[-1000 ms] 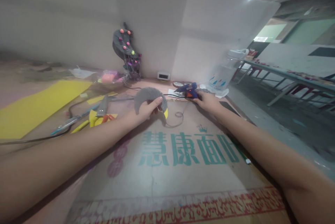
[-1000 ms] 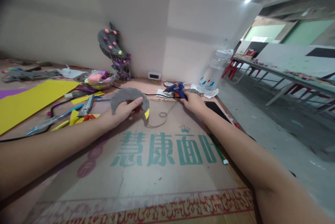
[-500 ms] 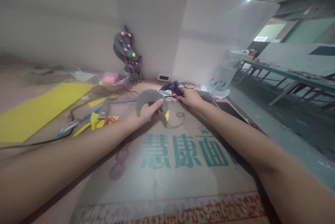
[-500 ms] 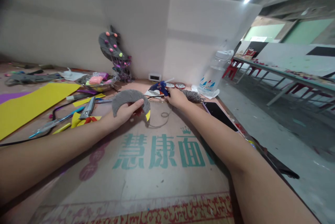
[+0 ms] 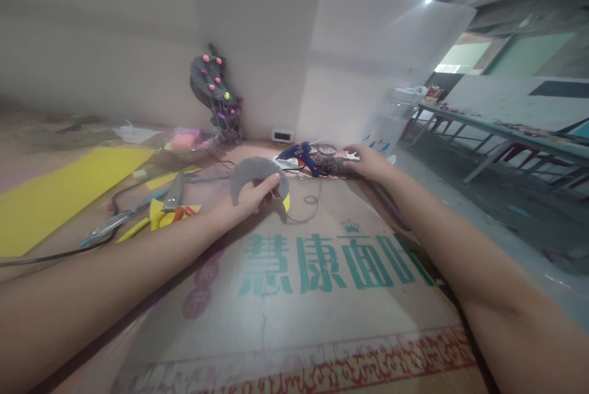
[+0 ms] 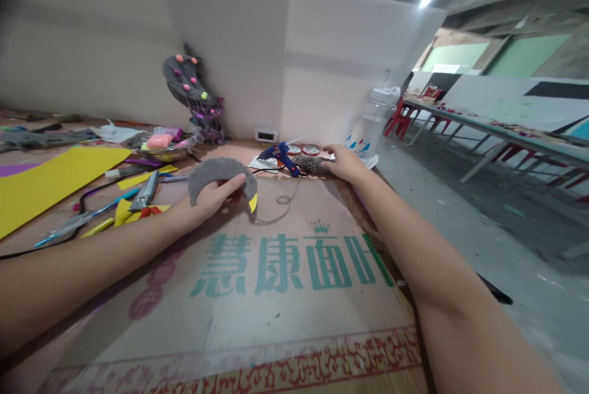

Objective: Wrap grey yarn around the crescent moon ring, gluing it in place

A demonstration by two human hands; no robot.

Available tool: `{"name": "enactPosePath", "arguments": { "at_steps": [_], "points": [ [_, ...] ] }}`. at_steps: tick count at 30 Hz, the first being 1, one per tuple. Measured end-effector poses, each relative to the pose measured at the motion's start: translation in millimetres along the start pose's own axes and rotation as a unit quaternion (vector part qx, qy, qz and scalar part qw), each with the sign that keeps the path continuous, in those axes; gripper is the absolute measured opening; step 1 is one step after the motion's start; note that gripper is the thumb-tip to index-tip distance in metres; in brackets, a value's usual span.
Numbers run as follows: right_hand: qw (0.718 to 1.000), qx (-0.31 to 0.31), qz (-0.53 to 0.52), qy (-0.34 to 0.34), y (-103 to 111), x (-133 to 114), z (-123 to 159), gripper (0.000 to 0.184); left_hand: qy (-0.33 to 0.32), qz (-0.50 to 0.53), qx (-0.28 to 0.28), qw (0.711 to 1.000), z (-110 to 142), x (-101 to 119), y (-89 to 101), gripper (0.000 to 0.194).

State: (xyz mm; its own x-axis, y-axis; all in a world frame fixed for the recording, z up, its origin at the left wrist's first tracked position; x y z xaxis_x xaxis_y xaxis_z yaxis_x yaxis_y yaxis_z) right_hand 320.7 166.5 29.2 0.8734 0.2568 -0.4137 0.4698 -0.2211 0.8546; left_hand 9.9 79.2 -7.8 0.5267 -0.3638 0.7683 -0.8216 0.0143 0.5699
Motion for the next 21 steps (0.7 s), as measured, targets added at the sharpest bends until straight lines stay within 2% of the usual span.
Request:
{"name": "enactPosePath", "arguments": {
  "at_steps": [3,5,8,11,15,18,21],
  "points": [
    [0.999,-0.036,-0.016,0.007,-3,19,3,0.075,0.024,0.014,-0.017,0.999,-1,-3,-2.9,0.043],
    [0.999,-0.039,-0.024,-0.002,-6,28,4,0.079,0.041,0.020,-0.019,0.999,-2,-7,-4.2,0.043],
    [0.998,-0.012,-0.031,-0.052,2,45,2,0.065,0.041,0.028,-0.014,0.999,-4,-11,-5.7,0.043],
    [0.992,0.028,-0.032,-0.115,18,64,0,0.046,0.052,0.036,-0.026,0.998,-6,-17,-9.2,0.044],
    [0.980,0.099,0.015,-0.171,39,84,5,0.048,0.051,0.031,-0.029,0.998,-6,-22,-10.4,0.044],
    [0.975,0.142,0.058,-0.159,50,80,9,0.044,0.034,0.020,-0.014,0.999,-6,-21,-7.8,0.044],
    [0.987,0.102,0.061,-0.104,46,63,6,0.035,0.040,0.024,-0.019,0.999,-5,-23,-7.8,0.046]
  ]
}}
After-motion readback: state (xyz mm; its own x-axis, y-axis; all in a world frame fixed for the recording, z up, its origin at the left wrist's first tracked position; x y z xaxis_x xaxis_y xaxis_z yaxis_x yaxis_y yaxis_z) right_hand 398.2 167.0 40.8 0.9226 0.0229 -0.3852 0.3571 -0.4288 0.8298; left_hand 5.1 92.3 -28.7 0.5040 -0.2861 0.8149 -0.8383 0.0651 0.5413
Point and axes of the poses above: each hand's wrist, its own z-axis away from the middle knuckle, its own y-axis out of the back of the hand, x = y × z, the point moved 6 cm from there along -z, towards the middle knuckle, and after that the axes turned 11 degrees about -z, right-handed, at the moved point
